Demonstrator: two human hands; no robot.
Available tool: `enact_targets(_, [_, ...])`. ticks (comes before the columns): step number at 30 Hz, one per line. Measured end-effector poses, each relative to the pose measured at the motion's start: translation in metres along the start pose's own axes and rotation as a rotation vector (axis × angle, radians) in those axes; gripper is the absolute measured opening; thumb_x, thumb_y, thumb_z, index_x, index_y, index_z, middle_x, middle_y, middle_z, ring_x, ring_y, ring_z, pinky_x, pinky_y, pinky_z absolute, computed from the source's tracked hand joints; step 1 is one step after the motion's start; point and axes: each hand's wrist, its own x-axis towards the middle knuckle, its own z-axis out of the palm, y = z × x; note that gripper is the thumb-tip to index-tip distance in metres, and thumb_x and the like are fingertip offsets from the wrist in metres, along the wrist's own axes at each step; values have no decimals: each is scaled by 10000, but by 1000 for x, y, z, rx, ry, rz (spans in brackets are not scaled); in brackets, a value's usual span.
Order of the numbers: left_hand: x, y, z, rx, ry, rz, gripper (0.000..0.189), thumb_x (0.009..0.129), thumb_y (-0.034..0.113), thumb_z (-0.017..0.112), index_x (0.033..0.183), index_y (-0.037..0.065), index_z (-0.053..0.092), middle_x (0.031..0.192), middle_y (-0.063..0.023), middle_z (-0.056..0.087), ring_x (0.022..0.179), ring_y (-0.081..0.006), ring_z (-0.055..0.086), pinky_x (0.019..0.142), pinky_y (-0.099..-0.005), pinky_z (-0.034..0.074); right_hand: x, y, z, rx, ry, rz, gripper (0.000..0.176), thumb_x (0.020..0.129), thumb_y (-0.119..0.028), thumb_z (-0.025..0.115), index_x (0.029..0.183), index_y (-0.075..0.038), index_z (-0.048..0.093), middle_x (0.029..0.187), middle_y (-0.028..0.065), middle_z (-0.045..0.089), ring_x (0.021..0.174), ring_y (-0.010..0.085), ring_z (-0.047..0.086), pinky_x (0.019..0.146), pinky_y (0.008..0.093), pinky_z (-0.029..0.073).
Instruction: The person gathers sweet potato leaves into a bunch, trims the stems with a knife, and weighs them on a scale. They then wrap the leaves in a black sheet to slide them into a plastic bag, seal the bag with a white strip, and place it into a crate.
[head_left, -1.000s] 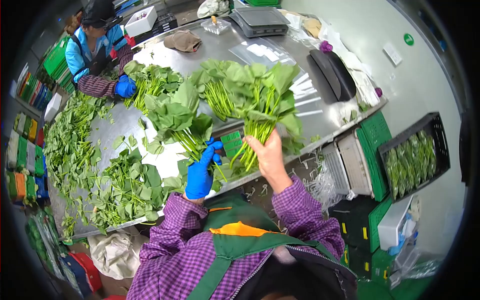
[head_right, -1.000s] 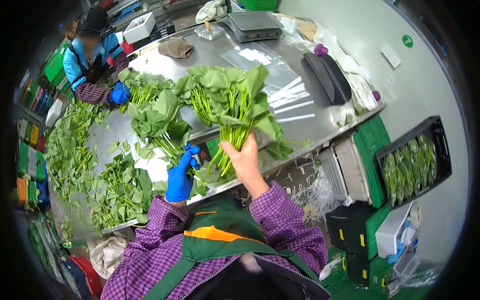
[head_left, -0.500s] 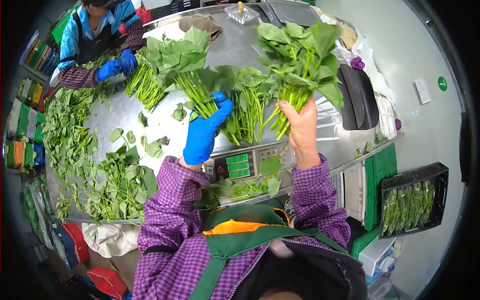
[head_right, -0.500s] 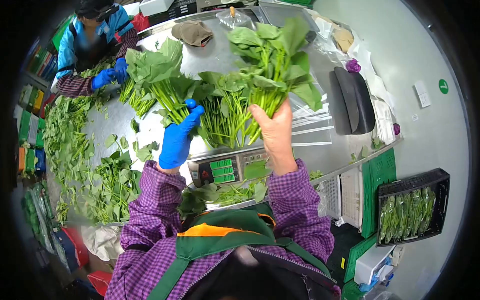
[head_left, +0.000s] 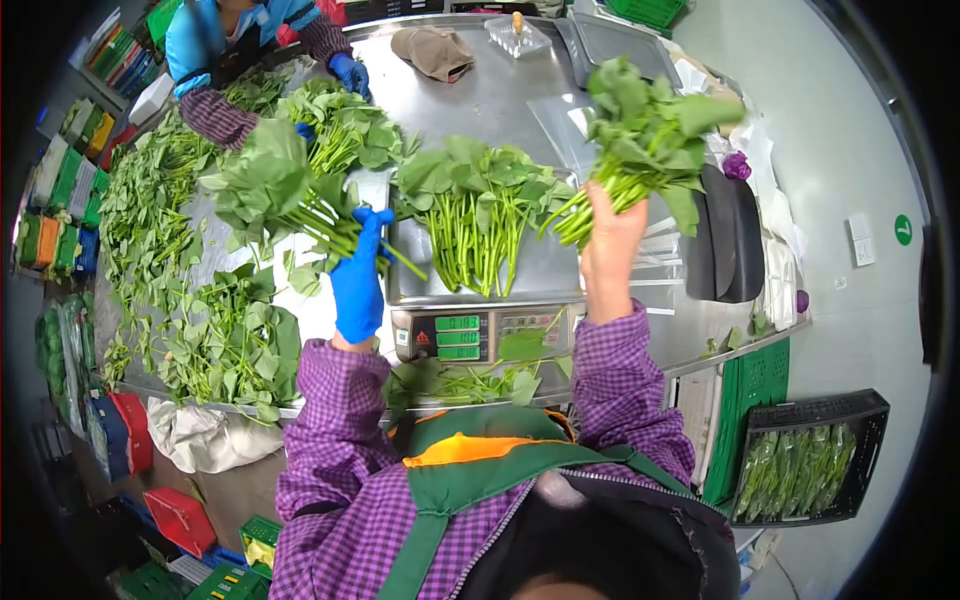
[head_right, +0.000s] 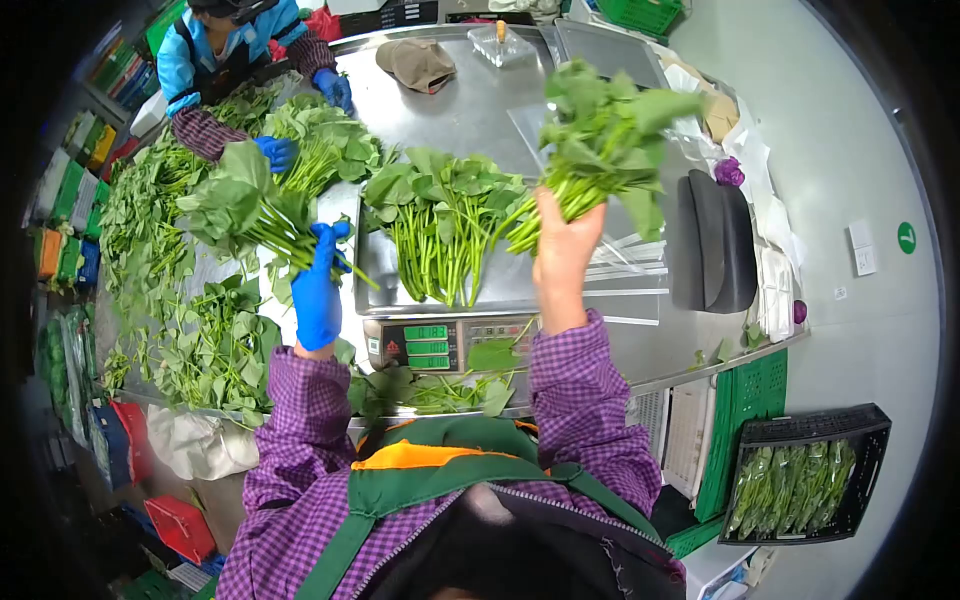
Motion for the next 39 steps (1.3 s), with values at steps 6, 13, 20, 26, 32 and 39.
enact_targets(6, [-57,-47,10,43,-74,-163,298,927,325,552,1078,70,580,971,-28,642,743,-72,512,645,-237,409,-59,76,-12,-1003,-521,133,963,773,-309,705,1389,107,93,1343,338,297,1226,449,359,1027,451,318])
enact_targets(13, [-89,-56,4,76,67,-327,308,918,311,571,1096,59,578,962,-47,653,693,-70,504,602,-220,415,-54,54,-36,-995,-565,93,912,785,-297,687,1383,104,129,1330,316,370,1212,410,416,1007,412,354])
enact_targets(20, [-104,-56,10,-1,147,-243,291,911,287,588,1080,51,599,951,-44,660,701,-71,526,603,-232,423,-43,71,-64,-628,-574,208,665,829,-220,639,1336,71,321,1027,249,611,935,358,615,811,384,478])
enact_targets(26, [-121,-55,14,17,167,-230,288,917,296,576,1063,51,613,953,-28,647,810,-88,545,711,-251,423,-22,49,-77,-827,-476,174,461,833,-166,638,1221,36,492,784,127,650,675,214,646,601,318,488])
enact_targets(32, [-133,-58,13,72,217,-149,285,912,249,580,1106,40,581,1015,-38,641,890,-107,568,763,-253,431,-10,36,-88,-344,-483,256,304,881,-77,580,1156,37,518,877,77,641,760,117,604,667,242,479])
enact_targets(39, [-143,-46,12,112,228,-119,321,918,270,571,1145,45,552,1012,-45,642,801,-98,545,702,-250,433,-6,-3,-55,6,-483,237,271,899,-51,561,1149,43,512,1008,79,624,914,108,580,815,236,451])
